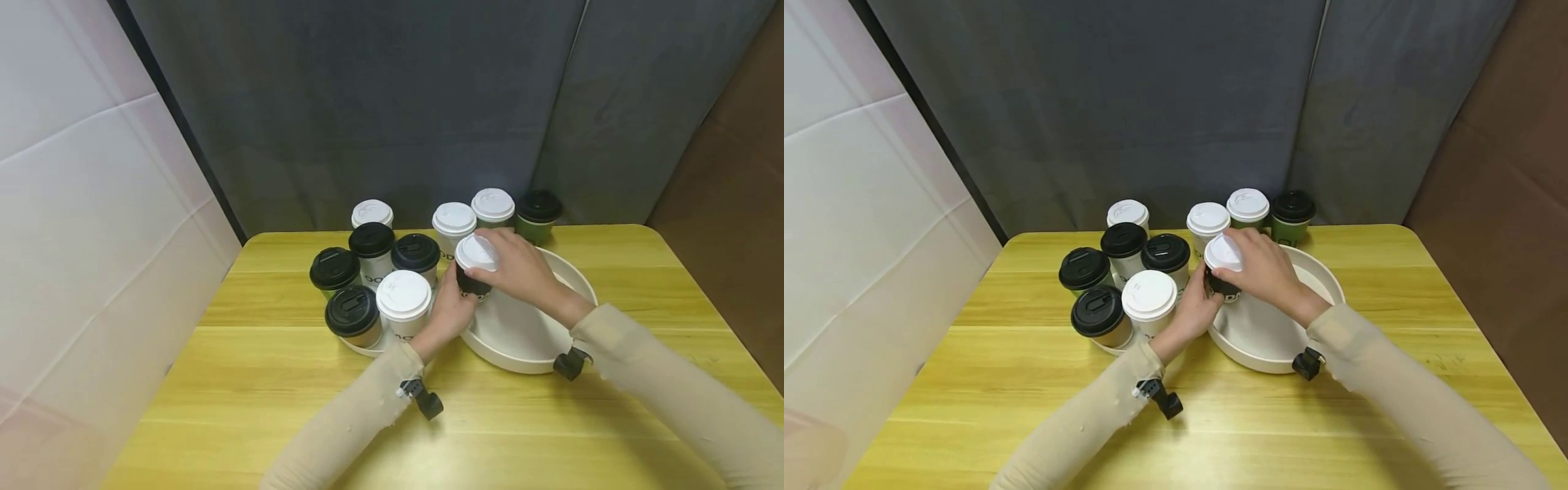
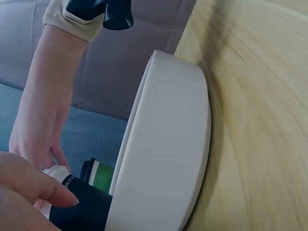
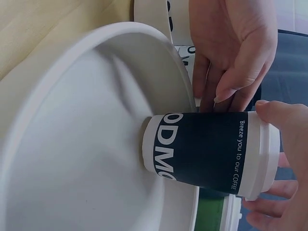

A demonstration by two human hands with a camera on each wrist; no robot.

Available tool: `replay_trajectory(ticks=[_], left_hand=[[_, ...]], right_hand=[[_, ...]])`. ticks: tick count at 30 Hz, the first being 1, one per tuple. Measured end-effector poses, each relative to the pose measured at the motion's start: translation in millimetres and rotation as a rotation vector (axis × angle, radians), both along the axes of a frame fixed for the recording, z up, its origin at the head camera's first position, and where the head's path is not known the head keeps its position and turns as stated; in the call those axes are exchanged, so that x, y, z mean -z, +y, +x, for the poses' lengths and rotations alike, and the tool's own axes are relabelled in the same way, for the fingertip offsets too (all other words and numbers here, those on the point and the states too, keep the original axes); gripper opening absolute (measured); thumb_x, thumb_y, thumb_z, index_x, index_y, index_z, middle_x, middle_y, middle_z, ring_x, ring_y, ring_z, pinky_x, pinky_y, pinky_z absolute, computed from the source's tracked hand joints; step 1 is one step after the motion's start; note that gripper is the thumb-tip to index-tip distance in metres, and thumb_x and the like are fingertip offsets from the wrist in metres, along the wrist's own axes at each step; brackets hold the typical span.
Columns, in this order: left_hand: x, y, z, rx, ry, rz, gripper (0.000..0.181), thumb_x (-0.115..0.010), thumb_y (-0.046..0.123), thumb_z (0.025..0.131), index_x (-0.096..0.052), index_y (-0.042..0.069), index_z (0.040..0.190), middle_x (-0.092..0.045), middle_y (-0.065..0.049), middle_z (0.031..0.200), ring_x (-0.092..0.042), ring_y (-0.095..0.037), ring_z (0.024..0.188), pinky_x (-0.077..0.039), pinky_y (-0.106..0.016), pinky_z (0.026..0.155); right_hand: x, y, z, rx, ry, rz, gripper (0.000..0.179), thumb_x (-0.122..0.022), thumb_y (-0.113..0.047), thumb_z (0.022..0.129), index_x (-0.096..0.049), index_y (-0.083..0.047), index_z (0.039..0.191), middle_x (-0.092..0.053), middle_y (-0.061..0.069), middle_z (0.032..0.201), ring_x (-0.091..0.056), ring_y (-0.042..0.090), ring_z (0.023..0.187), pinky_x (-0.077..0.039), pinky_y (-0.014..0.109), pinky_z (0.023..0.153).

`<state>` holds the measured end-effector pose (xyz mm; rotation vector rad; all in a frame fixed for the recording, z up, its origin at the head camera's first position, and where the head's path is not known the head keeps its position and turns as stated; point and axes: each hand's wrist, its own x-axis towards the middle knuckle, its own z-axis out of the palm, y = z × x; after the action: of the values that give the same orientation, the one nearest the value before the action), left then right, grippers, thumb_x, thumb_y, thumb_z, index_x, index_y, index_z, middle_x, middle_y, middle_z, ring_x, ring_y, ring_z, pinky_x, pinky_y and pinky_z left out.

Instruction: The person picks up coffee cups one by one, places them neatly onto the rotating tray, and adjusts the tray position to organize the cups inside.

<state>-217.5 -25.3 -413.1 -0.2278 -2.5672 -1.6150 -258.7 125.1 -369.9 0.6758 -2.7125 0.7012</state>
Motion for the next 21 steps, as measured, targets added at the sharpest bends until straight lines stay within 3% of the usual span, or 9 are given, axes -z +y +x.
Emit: replay_trajectory(ticks=[9,14,21], left_hand=[[1.5,-0.9,3.4,0.007,0.017,-0.018,0.076,-0.059,-0.005,0.082,-0.030,0.002,0.151,-0.047,-0.022,0.148,-0.044,-0.032,0.141,-0.033,-0.043,0.121],[5.2,-0.4,6.8,0.006,-0.028,-0.022,0.084,-0.059,-0.002,0.081,-0.020,0.002,0.155,-0.038,-0.024,0.153,-0.036,-0.034,0.145,-0.028,-0.045,0.123],[5.6,1.9,16.5,-0.025,-0.068,-0.033,0.084,-0.061,0.002,0.079,-0.021,-0.008,0.151,-0.036,-0.028,0.150,-0.031,-0.040,0.144,-0.026,-0.050,0.123]], right_hand=[[3.2,-2,0.7,-0.009,-0.005,0.023,0.073,-0.075,-0.048,0.083,-0.050,-0.012,0.141,-0.056,0.015,0.139,-0.056,0.035,0.123,-0.048,0.055,0.096],[4.2,-3,0.1,-0.017,0.006,0.038,0.074,-0.074,-0.048,0.083,-0.050,-0.011,0.142,-0.055,0.016,0.140,-0.055,0.035,0.125,-0.047,0.055,0.099],[6.7,-4,1.9,-0.021,-0.002,0.067,0.077,-0.073,-0.050,0.084,-0.046,-0.011,0.145,-0.052,0.016,0.141,-0.053,0.036,0.126,-0.047,0.056,0.099]])
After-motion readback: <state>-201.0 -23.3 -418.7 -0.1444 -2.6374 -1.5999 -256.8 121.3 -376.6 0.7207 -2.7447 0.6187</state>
